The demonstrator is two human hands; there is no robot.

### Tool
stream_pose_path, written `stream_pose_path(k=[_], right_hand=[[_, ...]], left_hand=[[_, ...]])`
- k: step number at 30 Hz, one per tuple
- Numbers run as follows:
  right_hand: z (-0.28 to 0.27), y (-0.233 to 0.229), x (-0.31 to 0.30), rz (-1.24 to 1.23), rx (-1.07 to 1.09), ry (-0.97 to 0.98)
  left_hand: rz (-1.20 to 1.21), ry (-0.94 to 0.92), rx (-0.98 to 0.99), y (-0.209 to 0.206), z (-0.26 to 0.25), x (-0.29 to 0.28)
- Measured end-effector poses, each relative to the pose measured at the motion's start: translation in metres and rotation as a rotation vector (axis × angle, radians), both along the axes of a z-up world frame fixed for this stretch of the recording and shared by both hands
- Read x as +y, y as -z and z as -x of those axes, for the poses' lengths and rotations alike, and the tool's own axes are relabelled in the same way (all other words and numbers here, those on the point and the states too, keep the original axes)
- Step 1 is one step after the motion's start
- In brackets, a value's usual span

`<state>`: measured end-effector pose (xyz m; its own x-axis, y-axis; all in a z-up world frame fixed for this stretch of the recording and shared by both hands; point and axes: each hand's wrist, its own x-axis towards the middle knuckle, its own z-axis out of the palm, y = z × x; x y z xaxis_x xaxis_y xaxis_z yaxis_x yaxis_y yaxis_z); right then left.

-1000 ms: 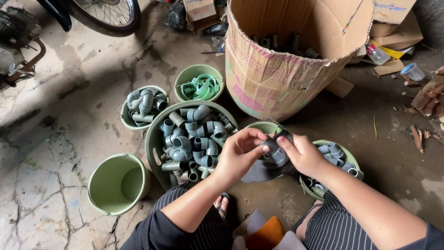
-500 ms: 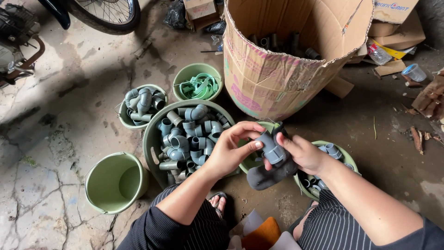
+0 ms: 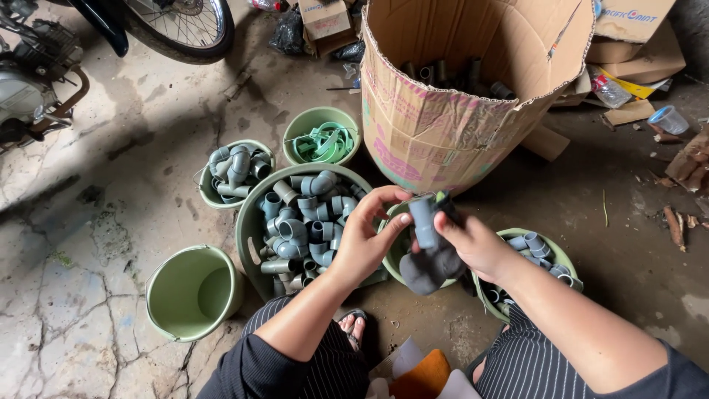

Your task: The person sits on the floor and wipes gray plastic pipe fittings with a cloth. They pick up fittings from a bucket, wipe them, and place them into another bucket, repeating this process throughout the clip.

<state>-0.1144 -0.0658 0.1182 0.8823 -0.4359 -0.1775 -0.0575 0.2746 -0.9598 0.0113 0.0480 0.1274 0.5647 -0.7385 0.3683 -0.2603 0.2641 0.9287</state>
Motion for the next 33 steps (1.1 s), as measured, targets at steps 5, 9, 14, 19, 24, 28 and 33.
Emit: stream_pose_path(k=[5,9,14,19,24,28,33], right_hand=[[-0.012,0.006,-0.003,0.402,0.290,0.276],[-0.013,0.042,-0.018,0.471,0.527,0.403],[-0.019,-0.006,0.008,0.463,0.353,0.478],[-0.010,0.042,-0.016,0.510,0.162,0.510],[-0.009,0.042,-0.014,0.571,0.086,0.527],[-0.009,0.051,-0.018,0.581,0.054,0.521],[-0.015,-0.001,0.012,0.706,-0.049,0.392]], left_hand=[[-0.112,-0.048,0.102,-0.005,0.022,0.002],[-0.126,-0.094,0.039,-0.002,0.036,0.000],[-0.100,-0.130,0.060,-0.003,0.041,0.001],[-0.059,-0.103,0.077,-0.002,0.044,0.001],[-0.042,-0.074,0.121,0.000,0.045,0.003],[-0.072,-0.095,0.190,0.005,0.042,0.001],[-0.033,-0.073,0.329,0.008,0.039,-0.002]])
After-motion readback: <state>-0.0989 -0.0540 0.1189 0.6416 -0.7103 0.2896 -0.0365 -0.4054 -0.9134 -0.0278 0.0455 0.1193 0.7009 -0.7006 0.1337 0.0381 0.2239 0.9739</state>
